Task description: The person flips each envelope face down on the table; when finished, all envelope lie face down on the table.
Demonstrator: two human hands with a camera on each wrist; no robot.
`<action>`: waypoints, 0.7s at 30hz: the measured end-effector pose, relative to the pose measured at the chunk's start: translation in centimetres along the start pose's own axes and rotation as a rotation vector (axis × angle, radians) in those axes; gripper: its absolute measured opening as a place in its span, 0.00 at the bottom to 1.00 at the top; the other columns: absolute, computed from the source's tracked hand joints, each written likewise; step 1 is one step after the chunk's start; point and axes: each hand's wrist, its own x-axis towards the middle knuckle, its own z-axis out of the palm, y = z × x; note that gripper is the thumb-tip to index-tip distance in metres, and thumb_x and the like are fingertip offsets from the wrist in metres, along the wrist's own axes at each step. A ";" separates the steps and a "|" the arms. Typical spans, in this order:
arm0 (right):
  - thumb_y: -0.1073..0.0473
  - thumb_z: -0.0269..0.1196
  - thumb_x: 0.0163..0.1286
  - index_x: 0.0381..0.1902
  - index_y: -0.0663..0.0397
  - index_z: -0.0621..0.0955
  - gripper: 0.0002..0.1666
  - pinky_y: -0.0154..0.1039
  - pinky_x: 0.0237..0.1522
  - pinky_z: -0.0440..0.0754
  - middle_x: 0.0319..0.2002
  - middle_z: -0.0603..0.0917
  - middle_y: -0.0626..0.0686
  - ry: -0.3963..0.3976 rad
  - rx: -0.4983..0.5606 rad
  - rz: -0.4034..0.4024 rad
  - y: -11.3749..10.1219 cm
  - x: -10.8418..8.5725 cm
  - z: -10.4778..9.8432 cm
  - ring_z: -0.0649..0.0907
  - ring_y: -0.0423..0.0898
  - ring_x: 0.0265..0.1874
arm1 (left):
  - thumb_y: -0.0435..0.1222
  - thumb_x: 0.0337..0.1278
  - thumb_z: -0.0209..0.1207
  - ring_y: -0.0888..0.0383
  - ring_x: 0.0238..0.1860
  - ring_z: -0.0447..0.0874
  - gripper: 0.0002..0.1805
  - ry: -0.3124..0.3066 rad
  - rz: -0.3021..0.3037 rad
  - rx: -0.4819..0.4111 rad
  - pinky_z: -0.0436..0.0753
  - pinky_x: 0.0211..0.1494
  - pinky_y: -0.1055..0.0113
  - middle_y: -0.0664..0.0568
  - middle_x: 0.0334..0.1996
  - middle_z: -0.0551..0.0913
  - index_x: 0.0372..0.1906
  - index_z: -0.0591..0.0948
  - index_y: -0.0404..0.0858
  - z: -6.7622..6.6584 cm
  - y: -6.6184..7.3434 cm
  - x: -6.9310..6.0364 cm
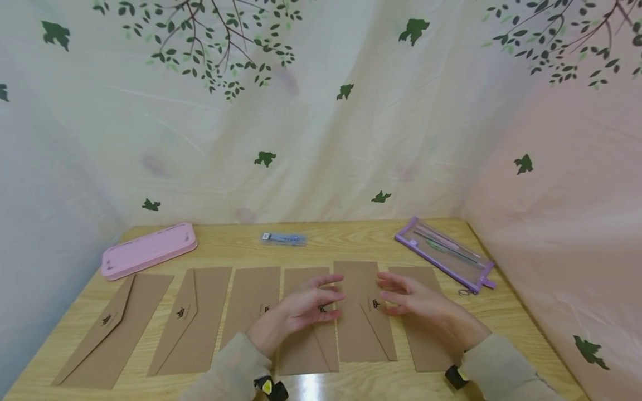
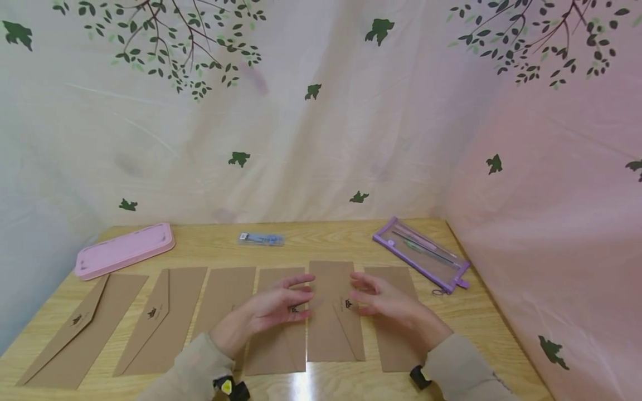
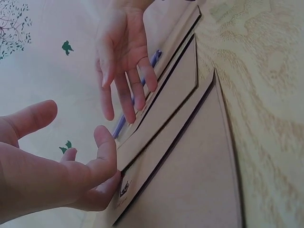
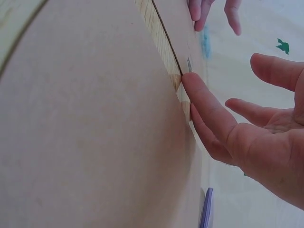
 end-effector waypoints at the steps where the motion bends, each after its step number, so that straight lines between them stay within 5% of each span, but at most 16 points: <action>1: 0.61 0.55 0.80 0.77 0.75 0.50 0.40 0.55 0.59 0.80 0.73 0.54 0.77 0.001 0.000 0.001 0.0 0.0 0.0 0.61 0.72 0.71 | 0.25 0.66 0.57 0.47 0.63 0.66 0.36 -0.001 0.000 0.000 0.75 0.65 0.47 0.35 0.75 0.54 0.76 0.59 0.29 0.0 0.0 0.0; 21: 0.57 0.58 0.79 0.77 0.74 0.50 0.43 0.55 0.58 0.80 0.74 0.53 0.77 0.000 0.022 0.020 -0.8 0.0 0.2 0.61 0.73 0.71 | 0.25 0.67 0.57 0.46 0.64 0.66 0.36 -0.012 -0.007 0.000 0.74 0.66 0.49 0.33 0.75 0.49 0.77 0.57 0.30 -0.1 0.7 -0.3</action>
